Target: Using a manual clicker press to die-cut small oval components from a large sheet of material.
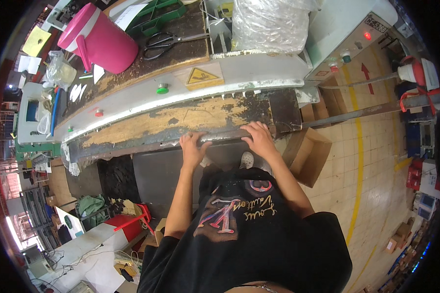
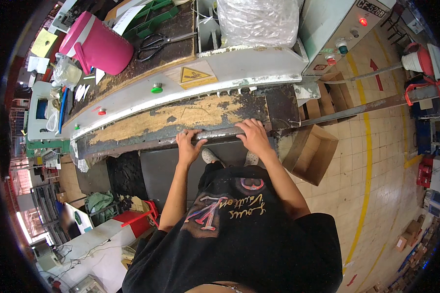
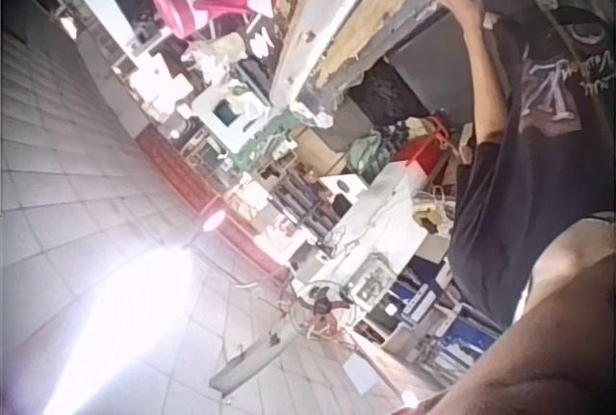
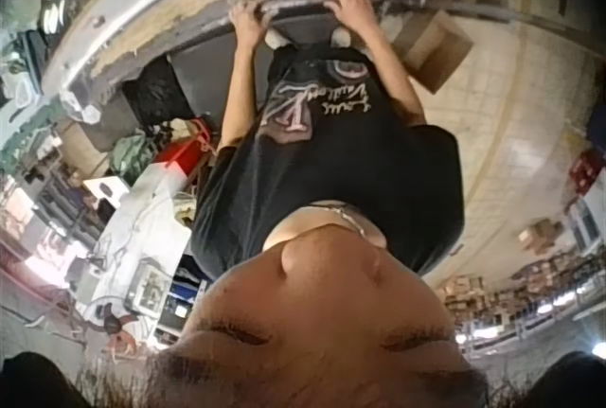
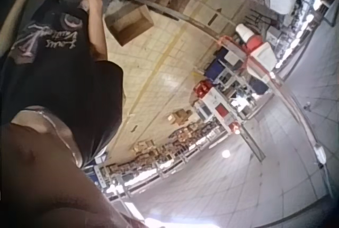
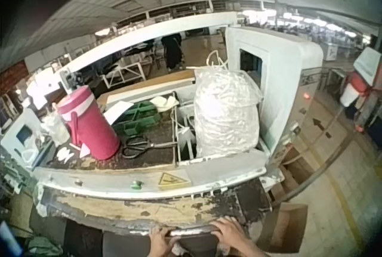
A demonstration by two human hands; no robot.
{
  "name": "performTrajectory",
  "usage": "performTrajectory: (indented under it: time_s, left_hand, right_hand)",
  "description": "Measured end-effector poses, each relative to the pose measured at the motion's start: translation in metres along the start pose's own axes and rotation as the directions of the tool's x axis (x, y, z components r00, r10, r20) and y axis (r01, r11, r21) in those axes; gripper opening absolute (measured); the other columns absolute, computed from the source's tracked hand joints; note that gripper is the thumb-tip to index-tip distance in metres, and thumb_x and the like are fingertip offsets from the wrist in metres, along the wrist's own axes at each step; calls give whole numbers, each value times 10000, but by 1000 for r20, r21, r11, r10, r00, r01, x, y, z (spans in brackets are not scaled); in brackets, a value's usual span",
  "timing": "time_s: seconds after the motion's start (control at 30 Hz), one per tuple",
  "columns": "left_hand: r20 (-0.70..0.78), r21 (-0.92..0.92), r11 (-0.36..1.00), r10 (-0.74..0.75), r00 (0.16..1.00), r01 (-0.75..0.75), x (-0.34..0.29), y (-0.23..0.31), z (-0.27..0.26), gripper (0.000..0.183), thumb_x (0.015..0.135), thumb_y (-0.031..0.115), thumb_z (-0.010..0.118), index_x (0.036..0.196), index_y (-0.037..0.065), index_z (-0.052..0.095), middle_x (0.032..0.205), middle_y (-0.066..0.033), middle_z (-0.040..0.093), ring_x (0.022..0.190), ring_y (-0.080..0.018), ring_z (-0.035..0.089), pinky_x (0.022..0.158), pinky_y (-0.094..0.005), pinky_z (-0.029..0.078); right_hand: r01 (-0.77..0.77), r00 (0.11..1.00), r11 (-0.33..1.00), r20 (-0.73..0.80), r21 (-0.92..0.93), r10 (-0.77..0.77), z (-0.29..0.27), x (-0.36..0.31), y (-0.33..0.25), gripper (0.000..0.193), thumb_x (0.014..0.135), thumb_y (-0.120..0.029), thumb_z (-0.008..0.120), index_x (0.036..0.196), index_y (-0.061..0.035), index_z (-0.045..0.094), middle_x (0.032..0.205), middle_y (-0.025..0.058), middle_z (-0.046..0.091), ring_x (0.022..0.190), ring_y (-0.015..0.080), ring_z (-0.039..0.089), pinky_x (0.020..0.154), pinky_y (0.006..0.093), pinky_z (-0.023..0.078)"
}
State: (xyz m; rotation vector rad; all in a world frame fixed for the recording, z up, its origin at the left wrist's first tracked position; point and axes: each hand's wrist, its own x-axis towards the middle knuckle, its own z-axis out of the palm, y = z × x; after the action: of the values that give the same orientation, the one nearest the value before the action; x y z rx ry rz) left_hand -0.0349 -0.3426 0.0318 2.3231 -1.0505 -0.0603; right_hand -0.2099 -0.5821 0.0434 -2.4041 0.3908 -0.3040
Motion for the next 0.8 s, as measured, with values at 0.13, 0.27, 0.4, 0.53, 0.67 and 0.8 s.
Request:
performTrajectory:
  time_s: [0.13, 0.27, 0.4, 0.53, 0.67, 0.8]
  left_hand:
    - [93, 22, 999, -36, 995, 34, 8, 5, -6, 419, 790, 291, 865, 1154, 148, 715, 1027, -129, 642, 1044, -357, 561, 973, -484, 381]
    - [99, 39, 999, -28, 995, 24, -11, 1, -2, 427, 776, 289, 873, 1140, 135, 713, 1043, -137, 646, 1063, -361, 561, 968, -479, 383]
    - [224, -22, 993, -109, 968, 117, -33, 11, -13, 379, 790, 261, 860, 1122, 134, 729, 1061, -146, 666, 1025, -351, 592, 939, -474, 407]
    - [306, -139, 980, -97, 947, 145, -12, 33, -8, 322, 855, 228, 797, 1151, 120, 728, 1153, -149, 684, 1091, -354, 612, 936, -513, 442]
    - [-15, -78, 991, 109, 994, -110, 43, 68, 40, 474, 911, 155, 721, 1370, 106, 613, 1437, -227, 549, 1326, -446, 500, 1116, -530, 390]
    - [107, 22, 991, 130, 986, -133, 48, 74, 85, 558, 961, 219, 652, 1497, 149, 517, 1592, -243, 387, 1452, -488, 367, 1203, -587, 288]
  right_hand:
    - [16, 1000, 1000, -2, -10, -16, 0, 5, 2, 383, 812, -124, 821, 1172, -88, 694, 1087, 100, 628, 1095, 324, 575, 974, 435, 426]
    - [-10, 1000, 1000, 28, -10, 10, 9, -14, 3, 410, 816, -141, 827, 1200, -87, 693, 1098, 112, 635, 1114, 329, 576, 1003, 451, 415]
    - [79, 997, 996, 3, -37, -79, 13, -49, 9, 436, 841, -205, 836, 1230, -77, 685, 1097, 117, 642, 1111, 338, 612, 951, 465, 482]
    - [-295, 951, 885, 18, 361, 310, 2, -39, 10, 515, 864, -332, 828, 1257, -47, 656, 1104, 131, 630, 996, 369, 681, 788, 457, 572]
    - [-292, 903, 948, -363, -128, 229, -5, 15, 2, 618, 867, -379, 801, 1319, -35, 557, 1211, 181, 543, 897, 398, 687, 719, 480, 590]
    - [-326, 946, 930, -64, -169, 319, 21, 10, 23, 553, 861, -312, 772, 1283, -43, 536, 1187, 194, 512, 966, 431, 650, 768, 505, 570]
